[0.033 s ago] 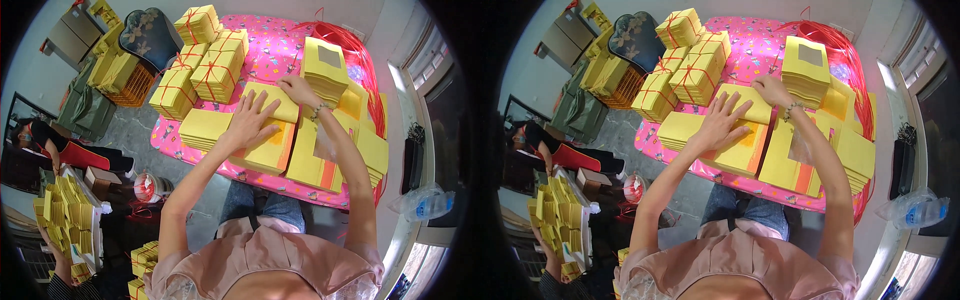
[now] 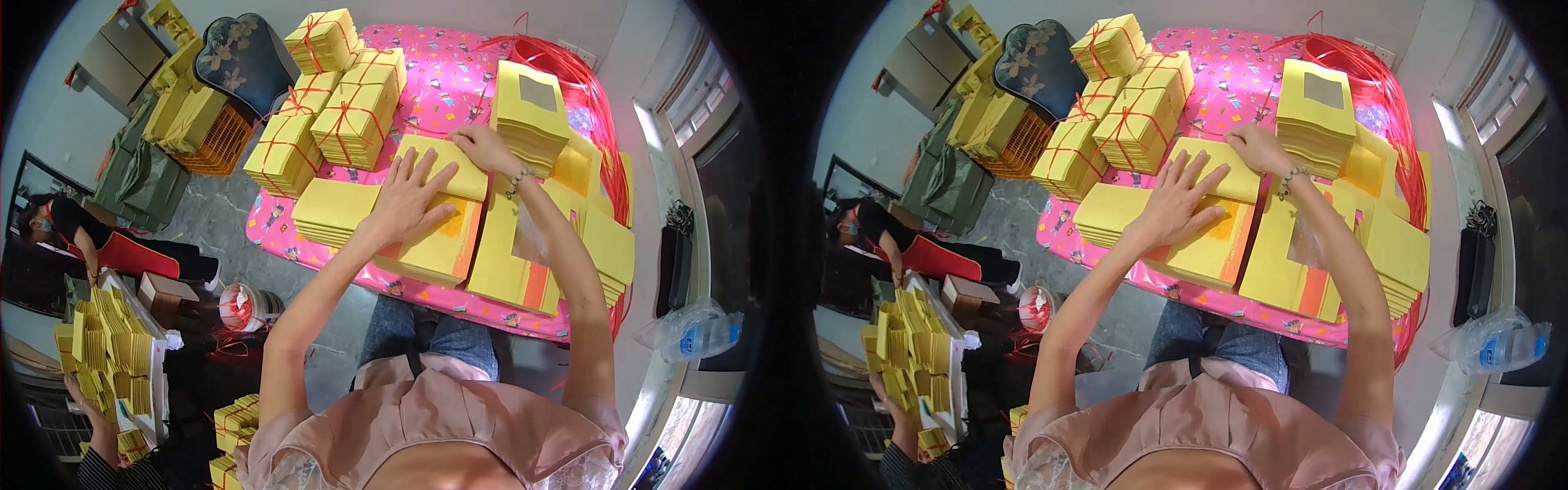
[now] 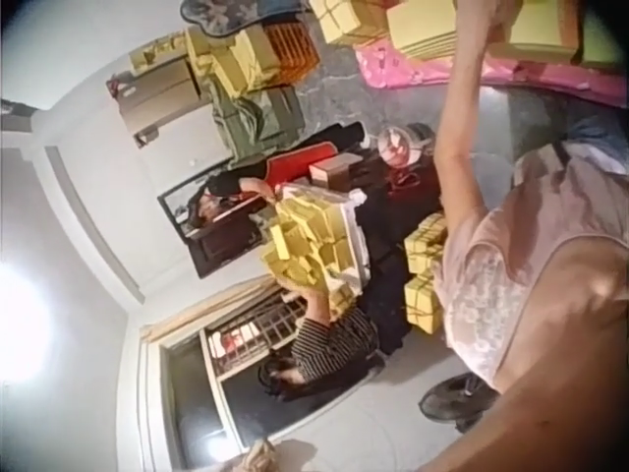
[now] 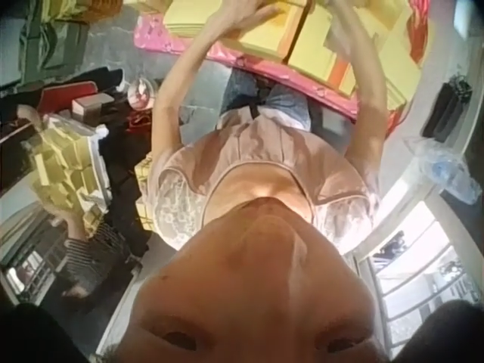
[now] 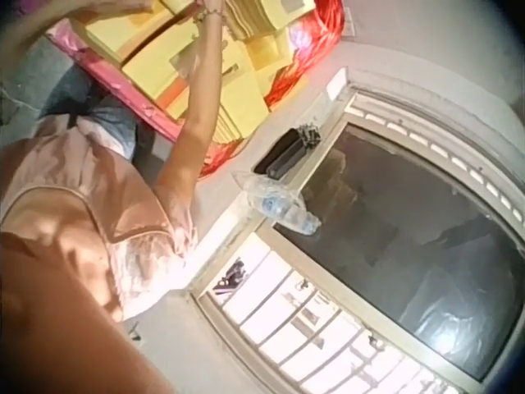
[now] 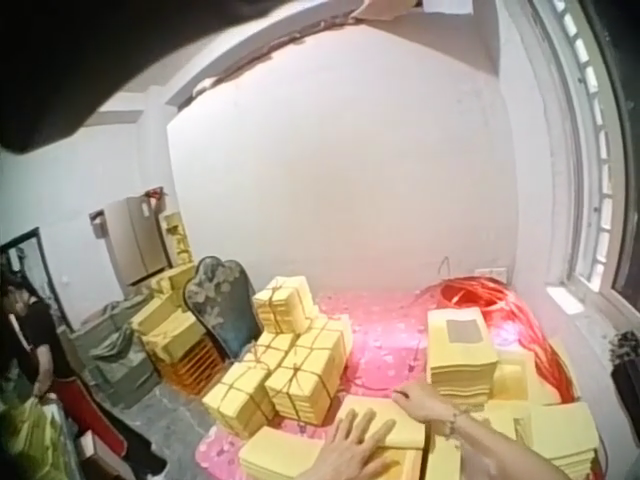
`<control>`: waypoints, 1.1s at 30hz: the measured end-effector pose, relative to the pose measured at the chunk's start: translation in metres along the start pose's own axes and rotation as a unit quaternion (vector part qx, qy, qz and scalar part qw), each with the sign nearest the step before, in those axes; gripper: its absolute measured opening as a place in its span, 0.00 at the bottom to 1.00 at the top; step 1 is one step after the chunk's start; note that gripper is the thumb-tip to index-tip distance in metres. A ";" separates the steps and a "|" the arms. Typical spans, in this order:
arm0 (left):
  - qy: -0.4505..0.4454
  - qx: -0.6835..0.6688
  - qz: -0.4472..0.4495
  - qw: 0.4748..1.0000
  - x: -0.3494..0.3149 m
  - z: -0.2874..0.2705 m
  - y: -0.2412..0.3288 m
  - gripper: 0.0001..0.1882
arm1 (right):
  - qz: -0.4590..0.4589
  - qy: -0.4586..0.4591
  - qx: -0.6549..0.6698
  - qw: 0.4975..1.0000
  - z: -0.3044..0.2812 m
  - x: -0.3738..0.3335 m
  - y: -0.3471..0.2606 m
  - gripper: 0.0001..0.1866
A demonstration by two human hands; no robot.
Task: Sorting and stacking yellow paper sheets on a table.
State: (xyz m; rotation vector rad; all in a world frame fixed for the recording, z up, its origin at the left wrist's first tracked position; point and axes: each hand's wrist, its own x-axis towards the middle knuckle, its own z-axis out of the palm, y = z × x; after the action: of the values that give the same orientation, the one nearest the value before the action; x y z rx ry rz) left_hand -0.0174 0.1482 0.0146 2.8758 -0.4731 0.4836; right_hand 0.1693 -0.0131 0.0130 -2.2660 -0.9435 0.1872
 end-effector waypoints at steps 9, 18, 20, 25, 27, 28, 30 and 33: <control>-0.003 -0.007 -0.008 1.000 0.002 0.001 -0.001 0.36 | -0.024 0.012 -0.018 0.999 0.003 -0.004 -0.009 0.15; -0.024 -0.018 -0.012 0.999 0.001 0.003 -0.001 0.35 | -0.035 0.026 -0.005 0.999 0.005 -0.008 -0.009 0.14; -0.029 -0.017 -0.011 0.999 0.001 0.004 -0.001 0.35 | -0.015 0.017 0.003 1.000 0.004 -0.009 -0.011 0.14; -0.047 -0.011 -0.011 0.999 0.003 0.006 -0.003 0.35 | 0.038 -0.008 0.018 0.999 -0.001 -0.017 -0.018 0.14; -0.050 -0.011 -0.008 0.999 0.003 0.008 -0.003 0.35 | -0.087 0.105 -0.071 0.988 0.004 -0.034 -0.017 0.15; -0.052 -0.008 -0.012 0.999 0.001 0.009 -0.004 0.35 | -0.086 0.105 -0.071 0.988 0.005 -0.045 -0.025 0.15; -0.053 -0.006 -0.012 0.998 -0.001 0.009 -0.006 0.35 | -0.123 0.108 -0.127 0.978 0.004 -0.077 -0.042 0.21; -0.051 -0.005 -0.010 0.999 -0.002 0.010 -0.007 0.35 | -0.119 0.041 -0.200 0.972 0.012 -0.125 -0.059 0.29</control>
State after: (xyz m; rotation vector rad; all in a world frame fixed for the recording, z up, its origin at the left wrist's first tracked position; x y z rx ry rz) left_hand -0.0136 0.1528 0.0034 2.9024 -0.4604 0.3321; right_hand 0.0401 -0.0604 0.0263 -2.4662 -1.2914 -0.2216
